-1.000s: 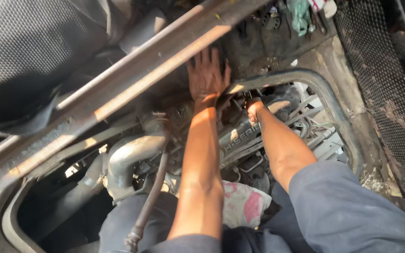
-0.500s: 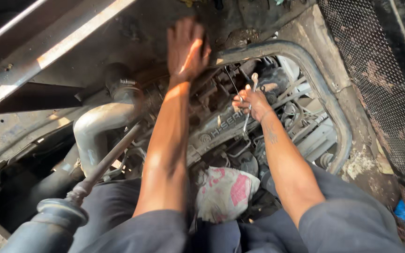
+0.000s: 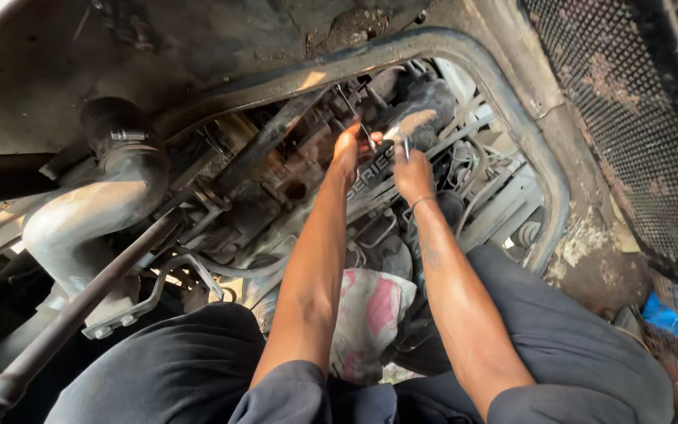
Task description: The person works on a vehicle engine, using a wrench to tighten bolts and a rag to wipe components. They repeatedly reach into the engine bay, adjust fasteners, and clean surfaces while positioned over the engine.
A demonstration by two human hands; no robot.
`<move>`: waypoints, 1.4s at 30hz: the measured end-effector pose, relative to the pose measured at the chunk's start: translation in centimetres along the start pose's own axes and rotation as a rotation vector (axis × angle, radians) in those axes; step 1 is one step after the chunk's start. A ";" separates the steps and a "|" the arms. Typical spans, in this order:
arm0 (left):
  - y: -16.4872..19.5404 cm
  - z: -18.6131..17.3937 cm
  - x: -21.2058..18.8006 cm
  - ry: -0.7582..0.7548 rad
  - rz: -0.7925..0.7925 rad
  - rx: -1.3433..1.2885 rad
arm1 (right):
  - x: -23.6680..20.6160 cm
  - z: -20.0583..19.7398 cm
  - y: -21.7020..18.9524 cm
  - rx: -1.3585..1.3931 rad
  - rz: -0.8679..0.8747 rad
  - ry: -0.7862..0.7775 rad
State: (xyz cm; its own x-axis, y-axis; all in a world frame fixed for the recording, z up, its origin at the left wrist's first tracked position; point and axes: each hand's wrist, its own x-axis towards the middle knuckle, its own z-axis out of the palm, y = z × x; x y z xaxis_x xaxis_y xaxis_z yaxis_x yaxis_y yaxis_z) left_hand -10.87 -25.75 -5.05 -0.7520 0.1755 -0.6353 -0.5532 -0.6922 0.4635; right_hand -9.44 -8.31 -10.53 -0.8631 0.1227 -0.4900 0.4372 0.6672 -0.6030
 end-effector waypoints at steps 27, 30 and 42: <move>-3.0 -1.1 1.0 0.173 0.084 0.243 | -1.3 4.0 2.7 0.267 -0.260 0.011; -3.3 0.1 1.7 0.046 0.014 -0.009 | -2.0 2.6 2.9 0.251 -0.134 -0.006; -3.3 0.1 2.2 0.033 0.041 -0.088 | -6.3 0.2 6.3 0.021 -0.121 0.119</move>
State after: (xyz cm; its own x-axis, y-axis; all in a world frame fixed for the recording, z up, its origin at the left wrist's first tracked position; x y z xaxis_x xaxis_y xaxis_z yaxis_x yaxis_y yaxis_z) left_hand -10.76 -22.99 -7.93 -0.7605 0.1238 -0.6375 -0.4875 -0.7574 0.4344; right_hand -1.14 -5.00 -11.37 -0.9330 0.1294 -0.3359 0.3326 0.6667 -0.6670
